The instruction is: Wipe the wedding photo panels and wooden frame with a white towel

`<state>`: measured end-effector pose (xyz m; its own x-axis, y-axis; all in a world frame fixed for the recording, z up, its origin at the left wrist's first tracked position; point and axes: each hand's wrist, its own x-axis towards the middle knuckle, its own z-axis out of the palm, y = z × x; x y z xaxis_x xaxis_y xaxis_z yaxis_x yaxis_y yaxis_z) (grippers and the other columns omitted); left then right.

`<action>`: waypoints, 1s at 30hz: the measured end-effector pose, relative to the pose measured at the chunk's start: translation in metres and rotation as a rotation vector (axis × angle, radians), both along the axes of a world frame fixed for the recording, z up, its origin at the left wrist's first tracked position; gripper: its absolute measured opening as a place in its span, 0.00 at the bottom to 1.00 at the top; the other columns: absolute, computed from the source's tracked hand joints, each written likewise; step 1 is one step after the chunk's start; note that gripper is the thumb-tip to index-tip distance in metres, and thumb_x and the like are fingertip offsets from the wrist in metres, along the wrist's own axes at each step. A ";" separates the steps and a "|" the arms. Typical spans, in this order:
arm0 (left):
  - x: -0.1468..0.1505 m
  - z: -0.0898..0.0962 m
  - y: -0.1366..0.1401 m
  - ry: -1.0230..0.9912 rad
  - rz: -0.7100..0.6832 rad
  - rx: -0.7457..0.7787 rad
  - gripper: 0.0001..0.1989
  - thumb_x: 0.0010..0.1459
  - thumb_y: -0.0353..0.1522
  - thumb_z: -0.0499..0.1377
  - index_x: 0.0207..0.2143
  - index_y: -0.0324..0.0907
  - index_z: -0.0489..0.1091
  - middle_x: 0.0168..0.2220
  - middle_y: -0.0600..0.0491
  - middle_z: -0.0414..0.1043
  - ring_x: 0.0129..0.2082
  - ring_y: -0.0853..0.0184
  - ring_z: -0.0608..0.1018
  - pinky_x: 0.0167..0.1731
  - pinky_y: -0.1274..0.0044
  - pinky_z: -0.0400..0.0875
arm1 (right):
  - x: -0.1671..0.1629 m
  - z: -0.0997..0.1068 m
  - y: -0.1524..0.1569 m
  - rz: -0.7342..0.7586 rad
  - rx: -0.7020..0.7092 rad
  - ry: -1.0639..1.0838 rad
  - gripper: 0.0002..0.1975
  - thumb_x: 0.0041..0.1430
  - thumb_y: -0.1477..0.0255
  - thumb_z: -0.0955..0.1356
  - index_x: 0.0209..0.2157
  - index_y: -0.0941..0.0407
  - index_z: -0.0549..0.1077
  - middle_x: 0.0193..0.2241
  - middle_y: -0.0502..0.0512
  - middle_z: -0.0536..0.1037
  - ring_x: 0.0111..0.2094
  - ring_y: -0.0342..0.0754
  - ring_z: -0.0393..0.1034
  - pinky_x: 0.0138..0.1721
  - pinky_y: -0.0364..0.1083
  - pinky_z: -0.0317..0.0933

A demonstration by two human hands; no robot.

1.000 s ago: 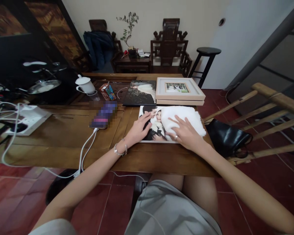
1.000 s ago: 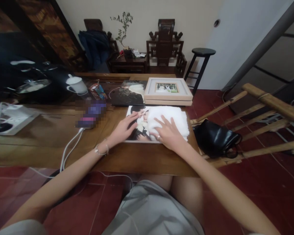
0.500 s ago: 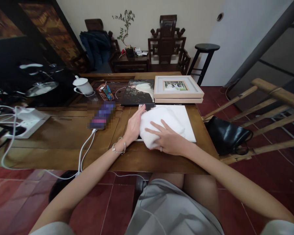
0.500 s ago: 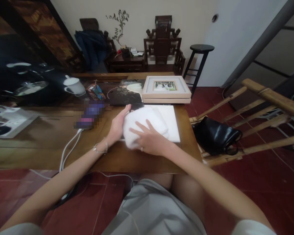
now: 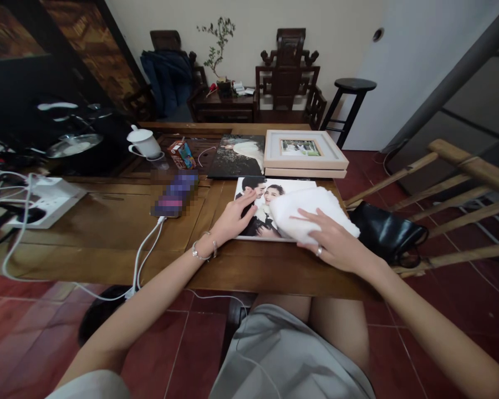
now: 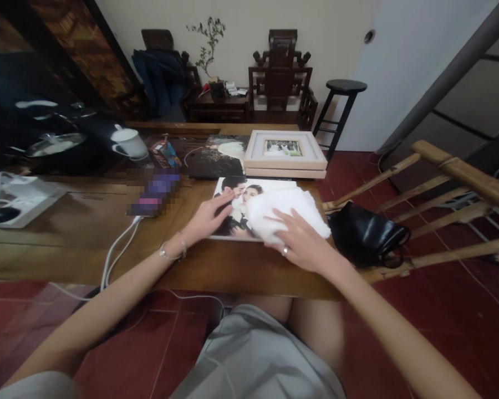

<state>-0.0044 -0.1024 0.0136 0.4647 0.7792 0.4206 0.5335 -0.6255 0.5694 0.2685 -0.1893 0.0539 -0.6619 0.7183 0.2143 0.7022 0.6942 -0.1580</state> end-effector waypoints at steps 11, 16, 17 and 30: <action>0.000 0.002 0.001 0.008 -0.016 0.019 0.20 0.64 0.34 0.52 0.55 0.39 0.69 0.59 0.45 0.67 0.61 0.58 0.66 0.61 0.62 0.59 | -0.085 0.015 0.101 -0.150 -0.102 0.293 0.22 0.69 0.61 0.54 0.40 0.57 0.74 0.40 0.58 0.79 0.41 0.54 0.72 0.45 0.49 0.59; -0.001 0.003 0.001 0.031 -0.003 0.033 0.15 0.62 0.32 0.52 0.48 0.38 0.73 0.50 0.44 0.75 0.51 0.57 0.76 0.53 0.65 0.69 | -0.114 0.023 0.114 -0.121 -0.176 0.255 0.21 0.68 0.58 0.57 0.38 0.57 0.74 0.39 0.58 0.79 0.39 0.53 0.71 0.40 0.46 0.58; -0.001 0.003 0.001 0.034 -0.004 0.032 0.15 0.62 0.31 0.52 0.48 0.38 0.73 0.49 0.44 0.75 0.51 0.57 0.76 0.52 0.65 0.70 | -0.115 0.024 0.114 -0.136 -0.190 0.241 0.21 0.68 0.58 0.57 0.38 0.57 0.74 0.39 0.58 0.78 0.39 0.52 0.71 0.39 0.46 0.58; -0.001 -0.001 0.002 0.022 -0.018 0.005 0.20 0.63 0.34 0.52 0.56 0.39 0.68 0.60 0.45 0.65 0.63 0.58 0.63 0.62 0.59 0.56 | -0.029 0.017 0.084 -0.253 -0.069 0.163 0.18 0.69 0.65 0.56 0.44 0.58 0.73 0.43 0.61 0.78 0.42 0.57 0.73 0.42 0.51 0.62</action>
